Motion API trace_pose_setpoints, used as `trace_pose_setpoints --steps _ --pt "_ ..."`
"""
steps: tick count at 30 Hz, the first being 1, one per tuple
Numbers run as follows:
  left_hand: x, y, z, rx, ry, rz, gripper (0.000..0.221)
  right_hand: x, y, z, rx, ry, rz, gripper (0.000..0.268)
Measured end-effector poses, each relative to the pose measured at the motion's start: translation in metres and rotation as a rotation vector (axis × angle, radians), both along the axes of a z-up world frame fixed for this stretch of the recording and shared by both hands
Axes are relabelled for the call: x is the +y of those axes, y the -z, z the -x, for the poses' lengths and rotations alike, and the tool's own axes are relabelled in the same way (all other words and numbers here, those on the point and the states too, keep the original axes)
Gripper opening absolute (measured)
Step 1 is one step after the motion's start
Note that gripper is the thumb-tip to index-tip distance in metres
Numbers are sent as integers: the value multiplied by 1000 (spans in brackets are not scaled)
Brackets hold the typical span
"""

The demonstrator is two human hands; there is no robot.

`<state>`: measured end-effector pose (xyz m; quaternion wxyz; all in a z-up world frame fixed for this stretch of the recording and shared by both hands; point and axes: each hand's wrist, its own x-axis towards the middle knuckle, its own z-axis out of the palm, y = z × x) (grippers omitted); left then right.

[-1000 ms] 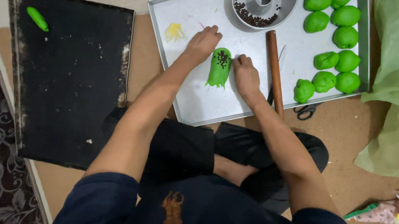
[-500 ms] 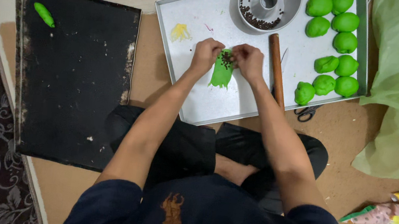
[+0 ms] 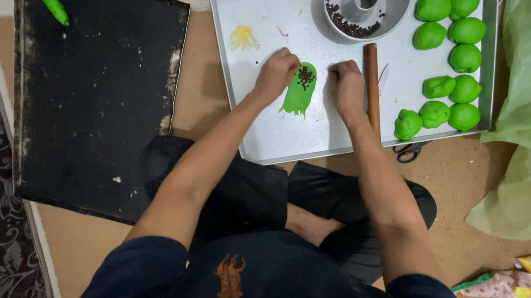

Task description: The person rolls green dough into flat strips using a rolling pin and by hand, uses a knife to score the dough, adds chocolate chips to the dough, and rolls the strips into cylinders on a tray.

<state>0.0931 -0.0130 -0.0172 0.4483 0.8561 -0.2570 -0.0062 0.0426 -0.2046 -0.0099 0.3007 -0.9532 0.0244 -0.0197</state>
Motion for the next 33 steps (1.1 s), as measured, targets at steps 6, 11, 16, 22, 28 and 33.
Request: trace_pose_setpoints --steps 6,11,16,22,28,33 --pt "-8 -5 8 102 -45 -143 16 33 -1 -11 122 124 -353 15" --pt "-7 -8 4 65 -131 -58 13 32 -5 -18 36 150 -286 12" --pt "-13 -8 -3 140 -62 38 1 35 -8 -13 35 26 -108 15" --pt "-10 -3 -15 88 52 -19 15 30 -8 -18 83 -18 -199 23" --pt "-11 0 -8 54 28 -68 4 25 -2 -7 -25 -13 -93 10" --pt "12 31 66 -392 217 -532 37 41 21 65 -236 -197 413 40"
